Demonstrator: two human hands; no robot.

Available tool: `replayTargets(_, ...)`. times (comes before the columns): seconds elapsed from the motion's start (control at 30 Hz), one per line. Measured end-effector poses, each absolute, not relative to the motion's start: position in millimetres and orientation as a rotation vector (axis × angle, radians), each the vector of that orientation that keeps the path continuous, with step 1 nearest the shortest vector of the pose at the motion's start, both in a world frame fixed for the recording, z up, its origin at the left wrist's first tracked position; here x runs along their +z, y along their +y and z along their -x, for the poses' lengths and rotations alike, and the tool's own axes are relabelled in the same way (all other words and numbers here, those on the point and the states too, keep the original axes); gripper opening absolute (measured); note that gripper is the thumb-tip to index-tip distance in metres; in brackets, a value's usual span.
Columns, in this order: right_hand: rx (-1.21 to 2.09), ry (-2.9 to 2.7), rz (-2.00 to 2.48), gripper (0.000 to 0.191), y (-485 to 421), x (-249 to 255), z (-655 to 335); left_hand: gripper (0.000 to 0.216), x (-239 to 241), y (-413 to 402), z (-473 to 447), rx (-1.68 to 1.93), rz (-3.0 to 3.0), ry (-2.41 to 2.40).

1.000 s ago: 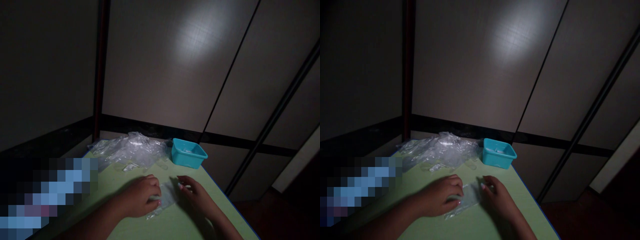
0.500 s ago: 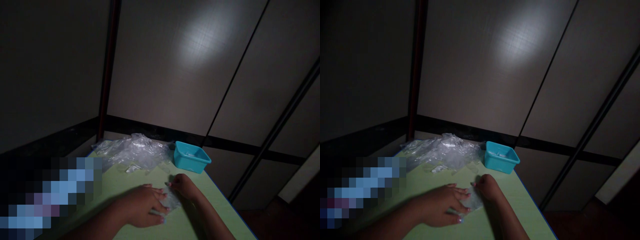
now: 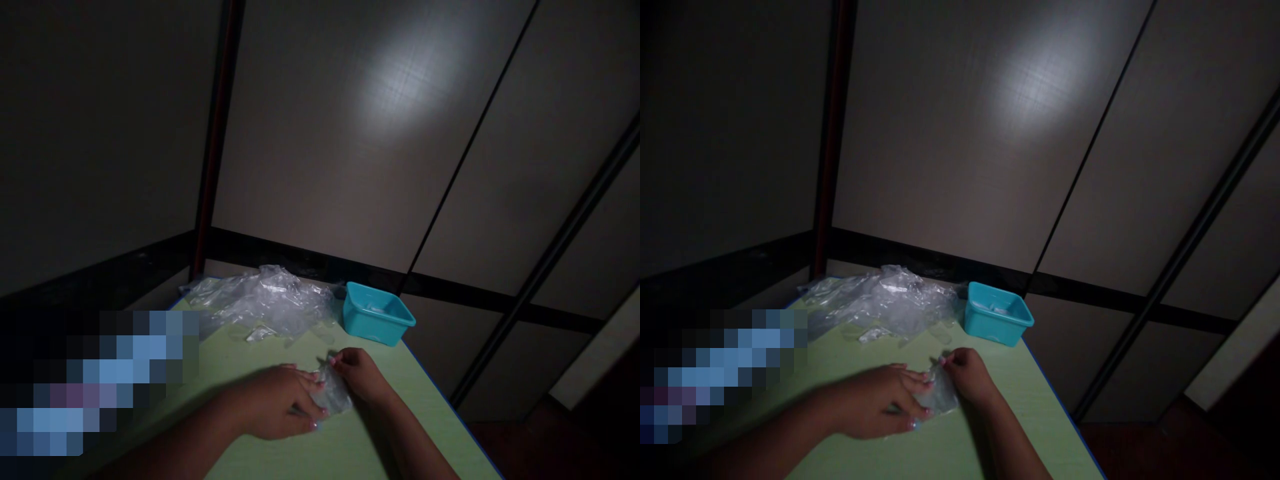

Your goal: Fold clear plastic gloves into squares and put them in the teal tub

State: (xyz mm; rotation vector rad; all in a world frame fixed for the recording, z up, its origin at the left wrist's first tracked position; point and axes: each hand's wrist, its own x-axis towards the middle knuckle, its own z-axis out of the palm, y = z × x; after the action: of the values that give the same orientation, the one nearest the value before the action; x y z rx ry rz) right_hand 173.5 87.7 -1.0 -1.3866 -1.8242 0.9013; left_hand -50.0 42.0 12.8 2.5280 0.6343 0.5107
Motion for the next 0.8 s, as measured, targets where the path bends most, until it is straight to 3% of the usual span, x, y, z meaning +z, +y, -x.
replayTargets(0.27,0.932,-1.725,1.201,0.033,82,7,-168,0.034,6,51,39,1.023,-2.067,0.904)
replayTargets(0.47,1.000,-1.668,1.050,0.034,76,15,-162,0.056,-11,66,34,0.994,-1.669,0.811)
replayTargets(0.67,1.063,-1.609,0.984,0.032,70,18,-158,0.050,-5,64,32,0.958,-1.574,0.743)
replayTargets(0.8,1.002,-1.616,0.993,0.028,71,15,-158,0.032,-6,64,32,0.884,-1.568,0.744)
